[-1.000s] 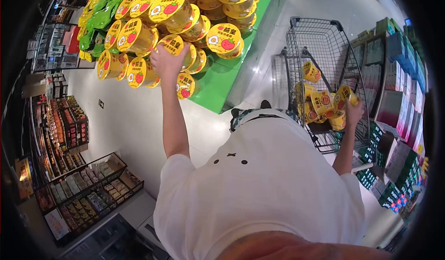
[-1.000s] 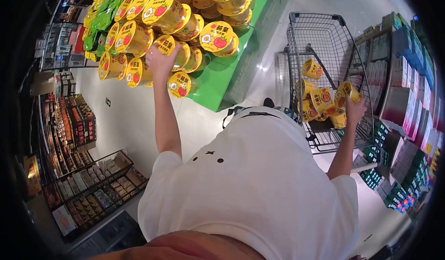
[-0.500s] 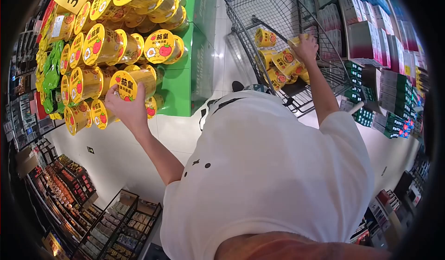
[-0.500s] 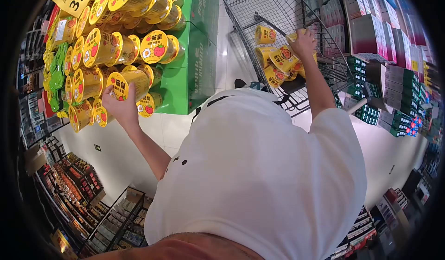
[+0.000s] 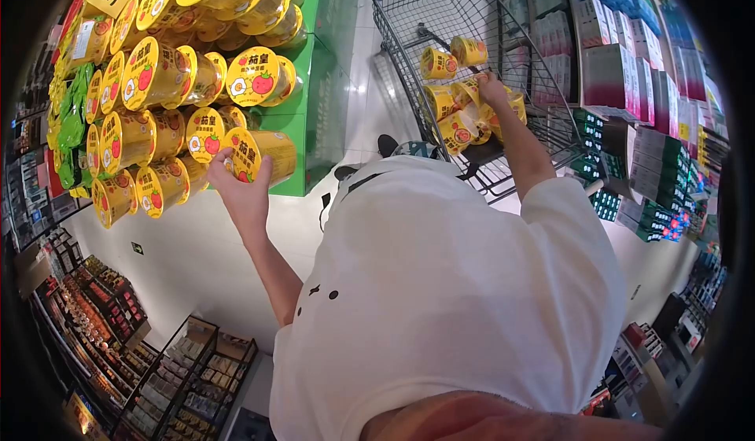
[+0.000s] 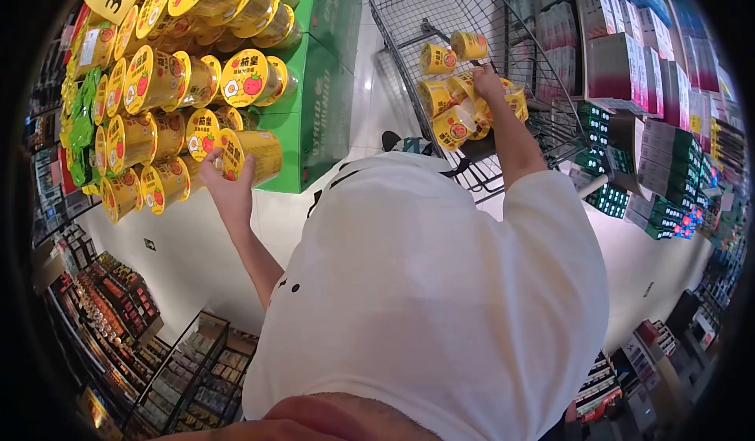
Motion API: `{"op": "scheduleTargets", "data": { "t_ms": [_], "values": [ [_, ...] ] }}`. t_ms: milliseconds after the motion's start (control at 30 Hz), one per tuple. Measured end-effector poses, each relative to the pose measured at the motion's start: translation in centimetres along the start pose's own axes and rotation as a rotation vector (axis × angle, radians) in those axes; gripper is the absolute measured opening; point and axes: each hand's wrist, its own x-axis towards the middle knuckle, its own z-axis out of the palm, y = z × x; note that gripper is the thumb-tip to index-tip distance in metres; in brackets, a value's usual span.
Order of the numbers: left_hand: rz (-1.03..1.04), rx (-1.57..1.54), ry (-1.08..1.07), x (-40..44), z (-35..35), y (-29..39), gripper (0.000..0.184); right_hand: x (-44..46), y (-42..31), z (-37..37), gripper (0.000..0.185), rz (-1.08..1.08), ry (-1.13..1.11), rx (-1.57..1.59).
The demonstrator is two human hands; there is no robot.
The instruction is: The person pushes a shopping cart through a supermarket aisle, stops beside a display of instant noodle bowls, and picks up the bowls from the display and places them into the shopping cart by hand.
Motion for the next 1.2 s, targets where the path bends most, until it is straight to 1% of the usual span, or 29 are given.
{"op": "scheduleTargets", "data": {
  "t_ms": [33,67,133,167,200,233,267,300,333,367,433,467,533,567,600,667,733,767,800,833,867,900,933,967,1000,1067,1100,1167,1200],
  "values": [
    [0.000,-0.001,-0.002,-0.1,0.2,0.2,0.069,-0.9,0.1,0.7,0.066,-0.015,0.115,-0.020],
    [0.024,0.019,-0.023,-0.2,0.4,0.7,0.070,-2.3,-0.7,0.1,0.066,-0.014,0.117,-0.020],
    [0.053,0.032,-0.041,-0.3,1.4,1.6,0.070,-6.7,-3.7,-2.0,0.055,-0.018,0.196,-0.131],
    [0.101,0.013,-0.069,-0.4,1.9,2.0,0.070,-7.9,-4.3,-1.8,0.055,-0.019,0.200,-0.129],
    [0.150,-0.006,-0.092,-0.3,2.5,2.5,0.071,-8.6,-4.9,-1.7,0.053,-0.299,0.350,-0.054],
    [0.288,0.048,-0.073,-0.3,3.3,2.6,0.069,-9.7,-5.6,-1.3,0.052,-0.577,0.499,0.023],
    [0.291,0.048,-0.072,-0.3,4.1,3.2,0.069,-12.9,-8.4,-2.6,0.051,-0.506,0.243,0.272],
    [0.372,0.015,-0.106,-0.3,5.1,4.0,0.071,-16.5,-12.1,-4.5,0.050,-0.423,-0.015,0.515],
    [0.455,-0.018,-0.143,-0.4,6.1,4.9,0.072,-18.6,-14.1,-4.5,0.054,-0.439,-0.222,0.699],
    [0.465,-0.019,-0.148,-0.5,7.0,5.9,0.072,-20.4,-15.9,-4.6,0.059,-0.452,-0.429,0.881],
    [0.581,-0.052,-0.246,-1.0,8.6,8.4,0.074,-25.7,-20.1,-7.4,0.069,-0.530,-0.654,0.981],
    [0.589,-0.052,-0.251,-1.4,9.2,9.4,0.074,-27.6,-21.5,-8.3,0.069,-0.528,-0.645,0.987],
    [0.719,0.099,-0.298,-1.8,10.1,11.0,0.076,-29.8,-23.3,-9.5,0.078,-0.704,-0.656,1.042],
    [0.759,0.106,-0.289,-1.9,10.4,11.2,0.076,-29.6,-23.4,-9.3,0.078,-0.648,-0.645,1.045],
    [0.769,0.105,-0.287,-1.9,10.8,11.4,0.076,-29.1,-23.2,-9.2,0.078,-0.652,-0.635,1.048],
    [0.823,0.097,-0.334,-2.0,11.5,11.4,0.081,-28.1,-22.5,-8.7,0.077,-0.352,-0.810,1.153],
    [0.833,0.125,-0.334,-1.9,11.4,11.0,0.083,-27.0,-21.1,-8.3,0.067,-0.280,-0.750,1.172],
    [0.790,0.016,-0.408,-1.9,11.2,10.7,0.082,-26.0,-20.3,-8.5,0.061,-0.227,-0.708,1.175],
    [0.742,-0.092,-0.472,-1.7,11.0,10.3,0.081,-24.5,-19.2,-8.1,0.059,-0.170,-0.612,1.213],
    [0.707,-0.104,-0.440,-1.3,11.0,9.4,0.072,-23.7,-18.5,-9.5,0.059,-0.102,-0.485,1.075],
    [0.678,-0.075,-0.409,-0.8,11.1,8.0,0.072,-21.6,-16.8,-8.6,0.063,-0.091,-0.350,1.060],
    [0.614,-0.076,-0.349,0.1,11.4,6.6,0.069,-19.4,-15.0,-7.5,0.069,0.005,-0.208,1.032],
    [0.555,-0.083,-0.293,1.2,11.4,5.3,0.065,-15.2,-11.8,-4.6,0.079,-0.040,-0.072,0.937],
    [0.530,-0.026,-0.201,2.0,11.1,4.1,0.062,-12.0,-8.3,-2.4,0.084,-0.080,0.074,0.803],
    [0.519,-0.013,-0.178,2.8,10.8,3.0,0.062,-9.0,-5.7,-1.4,0.089,-0.120,0.225,0.670],
    [0.438,0.137,0.055,4.4,9.9,0.6,0.062,-5.9,-2.2,-1.5,0.092,-0.009,0.292,0.330],
    [0.400,0.157,0.104,5.2,9.4,-0.5,0.064,-6.6,-3.2,-2.2,0.092,-0.023,0.286,0.336],
    [0.368,0.160,0.152,6.4,8.9,-1.9,0.066,-7.8,-4.0,-4.1,0.090,0.099,0.285,0.074],
    [0.339,0.155,0.188,6.9,8.8,-2.0,0.069,-7.5,-3.2,-3.4,0.090,0.088,0.284,0.075]
  ]
}}
